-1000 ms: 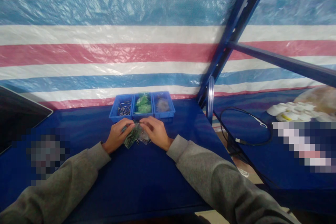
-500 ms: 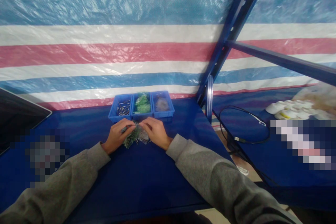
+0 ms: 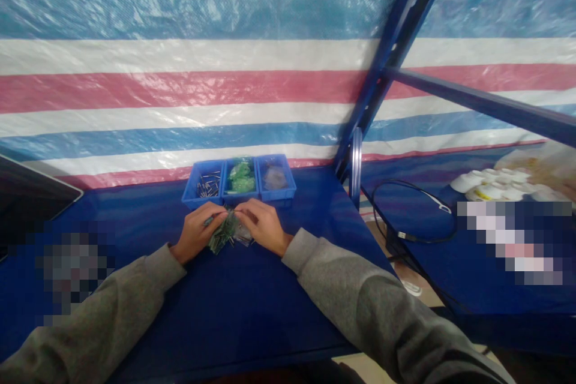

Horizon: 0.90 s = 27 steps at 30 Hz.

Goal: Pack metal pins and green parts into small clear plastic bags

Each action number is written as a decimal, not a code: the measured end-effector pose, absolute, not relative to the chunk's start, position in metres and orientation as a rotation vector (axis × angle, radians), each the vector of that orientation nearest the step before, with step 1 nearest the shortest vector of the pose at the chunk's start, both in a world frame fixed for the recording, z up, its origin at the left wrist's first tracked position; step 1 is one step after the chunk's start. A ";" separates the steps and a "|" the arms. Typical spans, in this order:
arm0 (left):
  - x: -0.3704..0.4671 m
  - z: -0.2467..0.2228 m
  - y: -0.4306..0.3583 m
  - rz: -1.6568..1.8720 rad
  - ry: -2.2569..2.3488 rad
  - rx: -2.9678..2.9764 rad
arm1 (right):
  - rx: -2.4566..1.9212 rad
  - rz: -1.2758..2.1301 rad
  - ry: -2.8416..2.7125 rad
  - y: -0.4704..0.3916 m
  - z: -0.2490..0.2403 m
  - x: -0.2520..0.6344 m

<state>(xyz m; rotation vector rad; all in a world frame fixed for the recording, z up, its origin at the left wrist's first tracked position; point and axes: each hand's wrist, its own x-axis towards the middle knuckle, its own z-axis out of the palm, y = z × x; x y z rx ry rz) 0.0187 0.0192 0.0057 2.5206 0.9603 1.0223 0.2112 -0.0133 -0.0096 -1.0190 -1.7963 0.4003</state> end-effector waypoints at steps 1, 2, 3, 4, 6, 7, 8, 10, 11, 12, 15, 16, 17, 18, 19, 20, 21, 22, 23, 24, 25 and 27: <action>0.019 0.006 0.019 1.026 0.950 2.523 | -1.022 0.395 -1.800 -0.013 -0.010 0.211; 0.018 0.006 0.019 1.032 0.939 2.525 | -1.025 0.389 -1.803 -0.013 -0.010 0.211; 0.018 0.006 0.019 1.036 0.930 2.527 | -1.028 0.382 -1.804 -0.013 -0.010 0.211; 0.018 0.007 0.019 1.039 0.925 2.528 | -1.031 0.375 -1.802 -0.013 -0.010 0.211; 0.018 0.007 0.019 1.045 0.926 2.529 | -1.034 0.366 -1.801 -0.012 -0.010 0.211; 0.018 0.007 0.018 1.047 0.932 2.527 | -1.036 0.363 -1.800 -0.012 -0.010 0.211; 0.018 0.008 0.018 1.052 0.938 2.524 | -1.037 0.362 -1.801 -0.012 -0.010 0.211; 0.018 0.008 0.018 1.065 0.934 2.513 | -1.038 0.365 -1.802 -0.012 -0.010 0.211; 0.018 0.008 0.018 1.073 0.924 2.506 | -1.037 0.368 -1.802 -0.012 -0.010 0.211; 0.018 0.008 0.017 1.081 0.912 2.497 | -1.034 0.371 -1.803 -0.011 -0.010 0.211; 0.018 0.008 0.017 1.104 0.885 2.473 | -1.029 0.383 -1.817 -0.011 -0.011 0.211; 0.018 0.009 0.017 1.112 0.881 2.465 | -1.029 0.385 -1.826 -0.011 -0.011 0.211; 0.018 0.009 0.016 1.121 0.876 2.458 | -1.029 0.386 -1.836 -0.010 -0.011 0.211; 0.018 0.009 0.016 1.133 0.871 2.451 | -1.031 0.386 -1.846 -0.010 -0.011 0.211; 0.018 0.009 0.016 1.142 0.867 2.445 | -1.031 0.384 -1.854 -0.010 -0.012 0.211; 0.018 0.009 0.015 1.151 0.862 2.441 | -1.032 0.382 -1.859 -0.010 -0.012 0.211; 0.018 0.010 0.015 1.157 0.860 2.438 | -1.032 0.381 -1.863 -0.010 -0.012 0.211; 0.018 0.010 0.014 1.160 0.859 2.436 | -1.032 0.380 -1.864 -0.010 -0.013 0.211; 0.018 0.010 0.014 1.161 0.858 2.436 | -1.031 0.381 -1.865 -0.010 -0.013 0.211; 0.018 0.011 0.013 1.162 0.859 2.436 | -1.028 0.382 -1.867 -0.010 -0.013 0.211; 0.019 0.011 0.013 1.162 0.859 2.438 | -1.025 0.384 -1.869 -0.010 -0.013 0.211; 0.019 0.011 0.013 1.166 0.855 2.443 | -1.021 0.384 -1.872 -0.010 -0.013 0.211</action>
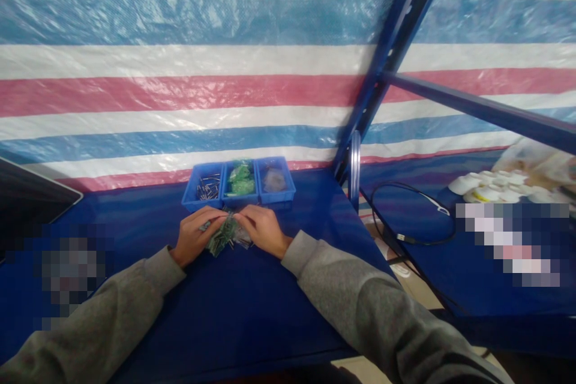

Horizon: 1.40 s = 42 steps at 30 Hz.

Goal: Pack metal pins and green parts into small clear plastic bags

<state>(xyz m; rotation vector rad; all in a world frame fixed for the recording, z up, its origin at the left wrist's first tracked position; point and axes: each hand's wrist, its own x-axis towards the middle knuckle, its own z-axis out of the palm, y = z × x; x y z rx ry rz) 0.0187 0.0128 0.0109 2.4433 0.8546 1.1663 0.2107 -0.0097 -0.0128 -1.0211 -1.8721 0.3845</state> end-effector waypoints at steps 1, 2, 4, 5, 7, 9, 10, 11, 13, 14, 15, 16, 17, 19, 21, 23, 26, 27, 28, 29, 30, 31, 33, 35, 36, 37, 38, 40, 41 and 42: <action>0.019 0.011 0.013 1.172 0.850 2.445 | -1.023 0.384 -1.873 -0.010 -0.013 0.211; 0.019 0.010 0.013 1.180 0.847 2.446 | -1.025 0.382 -1.872 -0.010 -0.013 0.211; 0.019 0.009 0.013 1.189 0.845 2.447 | -1.030 0.378 -1.865 -0.010 -0.012 0.210; 0.019 0.009 0.014 1.190 0.847 2.448 | -1.029 0.377 -1.860 -0.011 -0.012 0.210; 0.019 0.008 0.014 1.185 0.853 2.451 | -1.022 0.380 -1.845 -0.012 -0.011 0.210; 0.019 0.008 0.014 1.184 0.856 2.454 | -1.019 0.383 -1.830 -0.013 -0.010 0.210; 0.019 0.008 0.015 1.181 0.857 2.455 | -1.022 0.380 -1.821 -0.013 -0.010 0.210; 0.019 0.008 0.015 1.176 0.858 2.457 | -1.026 0.377 -1.812 -0.014 -0.009 0.210; 0.019 0.009 0.015 1.163 0.862 2.464 | -1.035 0.371 -1.796 -0.014 -0.008 0.210; 0.019 0.009 0.015 1.158 0.866 2.469 | -1.036 0.371 -1.791 -0.015 -0.008 0.211; 0.019 0.009 0.016 1.152 0.872 2.475 | -1.034 0.373 -1.788 -0.015 -0.007 0.211; 0.019 0.009 0.016 1.147 0.881 2.480 | -1.030 0.377 -1.787 -0.015 -0.007 0.211; 0.019 0.009 0.016 1.143 0.892 2.485 | -1.025 0.380 -1.785 -0.015 -0.007 0.211; 0.019 0.008 0.017 1.137 0.912 2.491 | -1.016 0.389 -1.779 -0.015 -0.008 0.211; 0.019 0.008 0.017 1.135 0.924 2.493 | -1.012 0.397 -1.771 -0.014 -0.009 0.211; 0.018 0.007 0.017 1.138 0.934 2.487 | -1.012 0.401 -1.766 -0.013 -0.011 0.211; 0.018 0.006 0.016 1.150 0.942 2.479 | -1.010 0.410 -1.780 -0.013 -0.010 0.210; 0.018 0.006 0.016 1.155 0.942 2.480 | -1.007 0.412 -1.787 -0.013 -0.010 0.211; 0.018 0.006 0.016 1.160 0.941 2.481 | -1.003 0.413 -1.797 -0.013 -0.009 0.211; 0.018 0.006 0.016 1.165 0.942 2.482 | -0.997 0.414 -1.804 -0.013 -0.008 0.211; 0.018 0.005 0.016 1.173 0.943 2.481 | -0.989 0.414 -1.810 -0.013 -0.007 0.211; 0.018 0.005 0.016 1.180 0.946 2.480 | -0.978 0.415 -1.815 -0.013 -0.007 0.212; 0.018 0.005 0.015 1.190 0.950 2.479 | -0.957 0.419 -1.819 -0.013 -0.007 0.212; 0.018 0.005 0.015 1.192 0.950 2.477 | -0.948 0.423 -1.816 -0.013 -0.007 0.212; 0.018 0.005 0.015 1.187 0.949 2.476 | -0.948 0.423 -1.813 -0.013 -0.007 0.212; 0.018 0.006 0.015 1.180 0.948 2.474 | -0.949 0.422 -1.809 -0.013 -0.007 0.212; 0.018 0.006 0.015 1.174 0.948 2.471 | -0.951 0.420 -1.804 -0.013 -0.007 0.212; 0.018 0.006 0.015 1.159 0.951 2.466 | -0.955 0.414 -1.790 -0.014 -0.006 0.211; 0.018 0.006 0.015 1.154 0.955 2.463 | -0.956 0.410 -1.782 -0.015 -0.006 0.211; 0.018 0.006 0.015 1.149 0.959 2.460 | -0.958 0.407 -1.776 -0.015 -0.006 0.211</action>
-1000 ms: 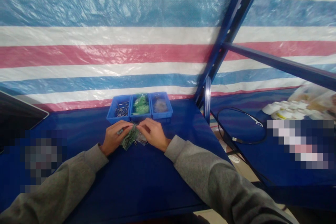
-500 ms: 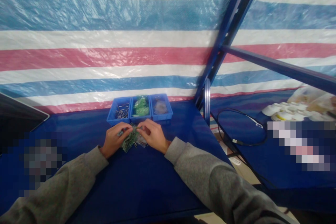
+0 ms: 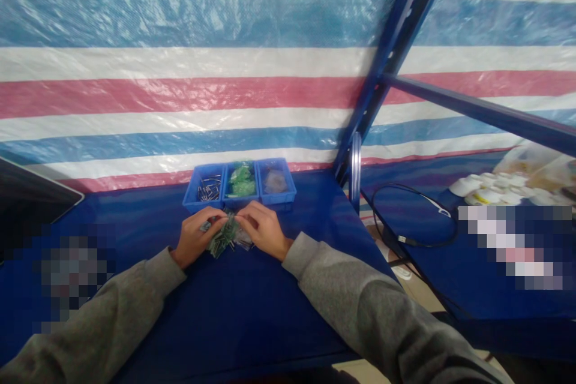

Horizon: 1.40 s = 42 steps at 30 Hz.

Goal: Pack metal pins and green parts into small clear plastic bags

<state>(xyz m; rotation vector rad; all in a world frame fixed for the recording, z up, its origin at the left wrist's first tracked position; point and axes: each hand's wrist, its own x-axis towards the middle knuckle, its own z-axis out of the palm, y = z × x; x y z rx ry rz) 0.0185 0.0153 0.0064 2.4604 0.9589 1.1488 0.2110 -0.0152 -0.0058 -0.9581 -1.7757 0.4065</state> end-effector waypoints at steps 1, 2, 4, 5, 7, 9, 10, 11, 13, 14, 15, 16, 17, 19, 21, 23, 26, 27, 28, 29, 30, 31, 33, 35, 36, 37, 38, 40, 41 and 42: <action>0.018 0.006 0.015 1.144 0.963 2.458 | -0.962 0.403 -1.770 -0.016 -0.006 0.211; 0.018 0.006 0.015 1.140 0.966 2.455 | -0.965 0.401 -1.766 -0.016 -0.006 0.211; 0.018 0.006 0.016 1.133 0.969 2.453 | -0.972 0.401 -1.760 -0.016 -0.006 0.210; 0.018 0.006 0.016 1.130 0.971 2.454 | -0.974 0.402 -1.757 -0.015 -0.007 0.210; 0.018 0.007 0.016 1.126 0.975 2.459 | -0.979 0.407 -1.753 -0.015 -0.008 0.210; 0.018 0.007 0.016 1.122 0.978 2.468 | -0.986 0.410 -1.754 -0.015 -0.009 0.210; 0.018 0.007 0.016 1.123 0.977 2.472 | -0.990 0.409 -1.756 -0.015 -0.009 0.210; 0.018 0.008 0.016 1.126 0.974 2.476 | -0.994 0.408 -1.758 -0.014 -0.009 0.210; 0.019 0.008 0.015 1.134 0.965 2.483 | -0.998 0.406 -1.764 -0.014 -0.009 0.210; 0.019 0.008 0.015 1.140 0.960 2.485 | -1.000 0.405 -1.767 -0.014 -0.009 0.210; 0.019 0.009 0.015 1.147 0.959 2.485 | -1.001 0.406 -1.771 -0.014 -0.008 0.210; 0.019 0.009 0.015 1.155 0.962 2.484 | -1.001 0.407 -1.775 -0.014 -0.008 0.211; 0.019 0.009 0.014 1.163 0.967 2.481 | -0.998 0.411 -1.783 -0.014 -0.007 0.211; 0.019 0.008 0.014 1.176 0.977 2.470 | -0.986 0.421 -1.799 -0.014 -0.007 0.211; 0.019 0.008 0.014 1.181 0.977 2.461 | -0.979 0.432 -1.814 -0.014 -0.007 0.212; 0.019 0.008 0.013 1.177 0.970 2.457 | -0.981 0.434 -1.819 -0.014 -0.008 0.212; 0.018 0.008 0.012 1.186 0.974 2.455 | -0.980 0.429 -1.822 -0.013 -0.009 0.211; 0.018 0.008 0.012 1.194 0.974 2.452 | -0.977 0.429 -1.826 -0.013 -0.009 0.211; 0.018 0.009 0.012 1.200 0.967 2.447 | -0.973 0.431 -1.830 -0.013 -0.009 0.211; 0.017 0.009 0.011 1.204 0.953 2.440 | -0.969 0.433 -1.834 -0.013 -0.009 0.211; 0.017 0.009 0.011 1.207 0.933 2.430 | -0.966 0.436 -1.837 -0.013 -0.009 0.211; 0.017 0.009 0.011 1.212 0.914 2.418 | -0.966 0.439 -1.835 -0.013 -0.009 0.211; 0.017 0.010 0.011 1.233 0.889 2.390 | -0.972 0.439 -1.825 -0.013 -0.010 0.211; 0.016 0.009 0.010 1.256 0.883 2.366 | -0.980 0.436 -1.813 -0.012 -0.011 0.211; 0.016 0.009 0.011 1.267 0.882 2.356 | -0.984 0.433 -1.809 -0.012 -0.011 0.211; 0.016 0.008 0.011 1.275 0.880 2.347 | -0.985 0.431 -1.808 -0.012 -0.011 0.211; 0.017 0.008 0.011 1.284 0.883 2.341 | -0.985 0.430 -1.807 -0.012 -0.011 0.211; 0.017 0.006 0.011 1.295 0.902 2.336 | -0.983 0.427 -1.803 -0.012 -0.012 0.211; 0.017 0.006 0.012 1.295 0.915 2.338 | -0.982 0.427 -1.803 -0.012 -0.011 0.211; 0.017 0.005 0.012 1.291 0.926 2.342 | -0.980 0.427 -1.803 -0.012 -0.011 0.211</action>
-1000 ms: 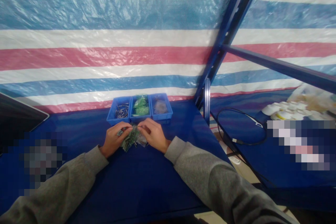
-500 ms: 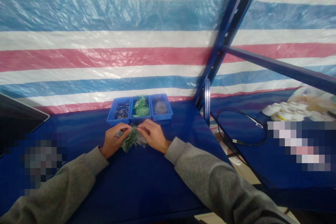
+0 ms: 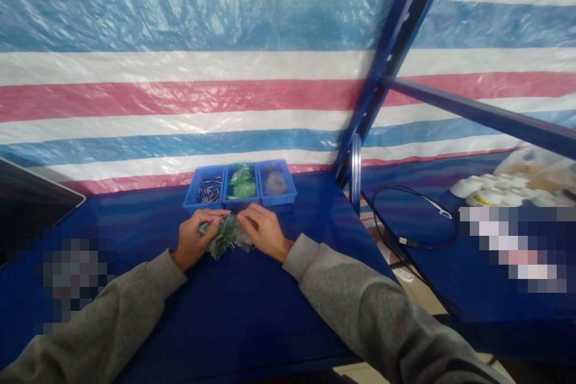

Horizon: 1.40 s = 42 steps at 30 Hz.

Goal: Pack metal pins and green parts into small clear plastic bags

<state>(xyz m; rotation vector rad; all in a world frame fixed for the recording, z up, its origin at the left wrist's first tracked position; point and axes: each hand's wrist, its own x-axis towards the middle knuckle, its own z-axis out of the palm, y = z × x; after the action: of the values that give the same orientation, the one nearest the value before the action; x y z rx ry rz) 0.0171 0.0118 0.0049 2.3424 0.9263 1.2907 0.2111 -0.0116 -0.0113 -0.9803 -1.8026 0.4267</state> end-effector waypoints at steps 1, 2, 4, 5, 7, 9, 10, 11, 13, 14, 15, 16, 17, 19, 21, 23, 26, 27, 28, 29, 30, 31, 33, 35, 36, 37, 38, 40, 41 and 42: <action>0.017 0.004 0.012 1.286 0.935 2.347 | -0.980 0.428 -1.803 -0.012 -0.011 0.211; 0.017 0.004 0.012 1.283 0.940 2.351 | -0.981 0.429 -1.805 -0.012 -0.011 0.211; 0.018 0.004 0.012 1.287 0.953 2.357 | -0.984 0.432 -1.811 -0.012 -0.011 0.211; 0.018 0.004 0.012 1.290 0.964 2.361 | -0.985 0.431 -1.812 -0.012 -0.011 0.211; 0.018 0.005 0.012 1.275 0.989 2.381 | -0.988 0.427 -1.813 -0.012 -0.011 0.211; 0.018 0.005 0.012 1.246 1.011 2.412 | -0.990 0.421 -1.811 -0.012 -0.011 0.211; 0.018 0.005 0.012 1.230 1.017 2.426 | -0.991 0.417 -1.809 -0.012 -0.011 0.211; 0.018 0.005 0.012 1.219 1.023 2.438 | -0.990 0.415 -1.808 -0.012 -0.011 0.211; 0.018 0.004 0.012 1.213 1.036 2.448 | -0.984 0.413 -1.809 -0.012 -0.011 0.211; 0.018 0.003 0.013 1.212 1.041 2.452 | -0.982 0.414 -1.808 -0.012 -0.011 0.211; 0.018 0.003 0.013 1.211 1.043 2.456 | -0.980 0.415 -1.807 -0.012 -0.011 0.211; 0.018 0.003 0.013 1.207 1.040 2.463 | -0.980 0.417 -1.805 -0.012 -0.011 0.211; 0.018 0.003 0.013 1.199 1.032 2.474 | -0.981 0.419 -1.802 -0.012 -0.011 0.211; 0.018 0.004 0.014 1.173 1.001 2.505 | -0.980 0.419 -1.797 -0.012 -0.010 0.211; 0.018 0.005 0.014 1.151 0.963 2.536 | -0.977 0.419 -1.796 -0.012 -0.010 0.211; 0.018 0.006 0.014 1.145 0.938 2.552 | -0.980 0.413 -1.791 -0.013 -0.009 0.211; 0.018 0.006 0.015 1.148 0.938 2.549 | -0.996 0.394 -1.772 -0.014 -0.008 0.210; 0.018 0.006 0.015 1.153 0.946 2.542 | -0.999 0.390 -1.764 -0.014 -0.007 0.210; 0.018 0.005 0.015 1.159 0.956 2.531 | -1.000 0.389 -1.758 -0.015 -0.007 0.210; 0.018 0.004 0.015 1.168 0.968 2.518 | -1.000 0.390 -1.754 -0.015 -0.006 0.210; 0.018 0.003 0.016 1.177 0.985 2.503 | -0.998 0.392 -1.753 -0.015 -0.006 0.210; 0.017 0.002 0.016 1.182 1.002 2.490 | -0.996 0.394 -1.754 -0.015 -0.006 0.210; 0.017 0.000 0.017 1.179 1.027 2.482 | -0.994 0.394 -1.761 -0.015 -0.005 0.211; 0.016 -0.002 0.018 1.165 1.035 2.496 | -0.991 0.391 -1.778 -0.015 -0.006 0.211; 0.016 -0.003 0.018 1.155 1.037 2.505 | -0.989 0.390 -1.788 -0.015 -0.006 0.211; 0.016 -0.004 0.018 1.147 1.039 2.511 | -0.984 0.389 -1.800 -0.015 -0.007 0.211; 0.016 -0.005 0.019 1.145 1.042 2.513 | -0.978 0.389 -1.811 -0.015 -0.007 0.210; 0.016 -0.005 0.019 1.146 1.042 2.515 | -0.965 0.393 -1.827 -0.014 -0.008 0.210; 0.016 -0.005 0.019 1.145 1.037 2.519 | -0.961 0.398 -1.832 -0.014 -0.009 0.210; 0.016 -0.005 0.019 1.143 1.030 2.525 | -0.959 0.404 -1.836 -0.014 -0.009 0.210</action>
<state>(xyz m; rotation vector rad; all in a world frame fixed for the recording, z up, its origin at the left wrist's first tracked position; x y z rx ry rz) 0.0159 0.0187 -0.0049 2.5252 1.0302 1.1433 0.2102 -0.0139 -0.0094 -0.9590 -1.8362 0.4044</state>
